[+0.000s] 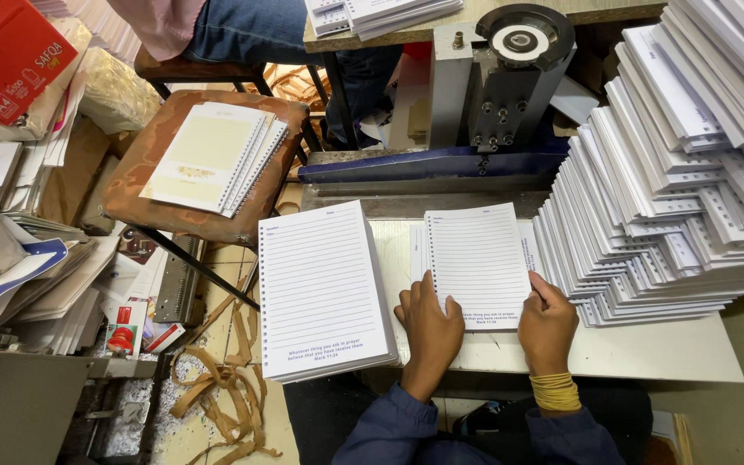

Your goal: The person sits and repeatedly picks up stacks of lined paper, flips through the pages by hand, and places them back on a pile on the table. The person handles the papers one stack at a time, checking the contents before stacking them.

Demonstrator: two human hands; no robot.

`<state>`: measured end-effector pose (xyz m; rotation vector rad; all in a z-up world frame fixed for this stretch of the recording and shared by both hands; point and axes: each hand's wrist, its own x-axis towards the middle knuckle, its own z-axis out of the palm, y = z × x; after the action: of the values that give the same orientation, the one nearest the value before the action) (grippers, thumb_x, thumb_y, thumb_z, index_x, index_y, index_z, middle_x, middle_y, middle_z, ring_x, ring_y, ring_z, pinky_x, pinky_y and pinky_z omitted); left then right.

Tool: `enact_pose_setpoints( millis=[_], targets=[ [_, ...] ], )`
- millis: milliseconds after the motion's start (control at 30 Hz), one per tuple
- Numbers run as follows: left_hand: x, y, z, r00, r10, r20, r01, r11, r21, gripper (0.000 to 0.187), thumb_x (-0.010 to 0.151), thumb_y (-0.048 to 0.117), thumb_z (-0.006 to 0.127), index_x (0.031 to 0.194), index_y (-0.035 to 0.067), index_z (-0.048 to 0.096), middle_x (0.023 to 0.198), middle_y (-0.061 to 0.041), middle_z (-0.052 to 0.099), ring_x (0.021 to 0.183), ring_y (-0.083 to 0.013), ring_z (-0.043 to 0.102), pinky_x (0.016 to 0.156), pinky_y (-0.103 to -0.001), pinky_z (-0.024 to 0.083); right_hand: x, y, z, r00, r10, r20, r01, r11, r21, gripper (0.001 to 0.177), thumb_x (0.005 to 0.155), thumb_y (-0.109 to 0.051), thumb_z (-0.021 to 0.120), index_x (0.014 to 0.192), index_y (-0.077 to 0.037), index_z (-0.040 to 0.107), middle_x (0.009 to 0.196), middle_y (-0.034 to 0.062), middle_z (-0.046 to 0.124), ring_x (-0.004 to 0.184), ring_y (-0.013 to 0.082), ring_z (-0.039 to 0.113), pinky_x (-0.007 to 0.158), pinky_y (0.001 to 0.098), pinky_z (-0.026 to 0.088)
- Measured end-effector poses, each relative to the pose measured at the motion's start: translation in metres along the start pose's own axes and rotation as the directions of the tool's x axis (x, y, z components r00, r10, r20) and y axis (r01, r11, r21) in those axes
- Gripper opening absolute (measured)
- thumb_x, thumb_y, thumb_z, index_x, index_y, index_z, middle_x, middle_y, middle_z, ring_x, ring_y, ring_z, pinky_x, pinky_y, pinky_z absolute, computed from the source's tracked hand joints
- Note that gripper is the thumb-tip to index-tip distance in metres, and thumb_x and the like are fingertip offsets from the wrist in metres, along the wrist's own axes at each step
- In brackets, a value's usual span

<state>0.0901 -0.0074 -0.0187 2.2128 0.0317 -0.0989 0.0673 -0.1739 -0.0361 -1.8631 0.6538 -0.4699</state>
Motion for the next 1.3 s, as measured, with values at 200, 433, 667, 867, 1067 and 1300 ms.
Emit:
enact_pose_setpoints(
  millis=[200, 433, 667, 867, 1067, 1300],
  targets=[
    [0.001, -0.005, -0.001, 1.0, 0.013, 0.017, -0.013, 1.0, 0.02, 0.064, 0.1, 0.026, 0.056, 0.155, -0.006, 0.047, 0.126, -0.019, 0.062, 0.118, -0.0333, 0.051, 0.101, -0.049, 0.032, -0.005, -0.019, -0.004, 0.998, 0.052, 0.031, -0.052, 0.999, -0.001, 0.044, 0.101, 0.007, 0.054, 0.14, 0.003, 0.074, 0.132, 0.0262, 0.074, 0.128, 0.0404, 0.068, 0.107, 0.0484, 0.055],
    [-0.013, -0.001, -0.005, 0.998, -0.036, 0.048, 0.033, 0.997, 0.069, 0.065, 0.103, 0.031, 0.054, 0.155, -0.008, 0.047, 0.125, -0.018, 0.063, 0.118, -0.0305, 0.052, 0.1, -0.046, 0.034, -0.003, -0.035, -0.015, 0.989, 0.14, 0.049, -0.143, 0.988, 0.054, 0.042, 0.103, -0.004, 0.06, 0.142, 0.001, 0.072, 0.13, 0.0267, 0.074, 0.128, 0.0371, 0.068, 0.106, 0.0487, 0.053],
    [-0.035, -0.022, -0.001, 0.999, -0.031, 0.033, 0.032, 0.999, -0.013, 0.069, 0.103, 0.036, 0.055, 0.162, 0.003, 0.041, 0.126, -0.011, 0.061, 0.127, -0.0323, 0.048, 0.113, -0.049, 0.039, -0.014, -0.045, -0.022, 0.972, 0.211, 0.101, -0.211, 0.977, -0.008, 0.04, 0.106, -0.012, 0.057, 0.142, -0.002, 0.071, 0.127, 0.0125, 0.075, 0.109, 0.0217, 0.066, 0.095, 0.0348, 0.053],
    [-0.053, -0.025, -0.004, 0.997, 0.057, 0.059, -0.052, 0.995, -0.084, 0.073, 0.105, 0.033, 0.058, 0.164, -0.002, 0.033, 0.145, -0.019, 0.05, 0.142, -0.037, 0.04, 0.123, -0.051, 0.033, -0.021, -0.03, -0.021, 0.991, 0.091, 0.095, -0.082, 0.992, -0.094, 0.041, 0.107, -0.016, 0.057, 0.143, -0.003, 0.07, 0.143, 0.0135, 0.071, 0.129, 0.0281, 0.065, 0.112, 0.0416, 0.051],
    [-0.094, 0.019, -0.064, 0.978, 0.129, 0.165, -0.084, 0.963, -0.254, 0.058, 0.102, 0.031, 0.06, 0.153, 0.007, 0.051, 0.135, -0.009, 0.06, 0.123, -0.0236, 0.056, 0.105, -0.039, 0.047, -0.047, -0.044, -0.018, 0.98, -0.192, 0.043, 0.195, 0.977, -0.084, 0.028, 0.109, -0.011, 0.058, 0.129, 0.002, 0.073, 0.13, 0.0158, 0.07, 0.117, 0.029, 0.067, 0.102, 0.0414, 0.056],
    [-0.121, 0.062, -0.149, 0.866, 0.362, -0.345, -0.48, 0.796, -0.368, 0.028, 0.102, 0.014, 0.059, 0.119, 0.003, 0.078, 0.097, -0.01, 0.076, 0.087, -0.0215, 0.073, 0.077, -0.032, 0.057, -0.092, -0.099, 0.022, 0.844, -0.291, 0.451, 0.277, 0.956, 0.098, 0.035, 0.105, -0.036, 0.064, 0.082, -0.011, 0.071, 0.074, -0.0011, 0.066, 0.07, 0.0122, 0.059, 0.068, 0.0302, 0.047]
  ],
)
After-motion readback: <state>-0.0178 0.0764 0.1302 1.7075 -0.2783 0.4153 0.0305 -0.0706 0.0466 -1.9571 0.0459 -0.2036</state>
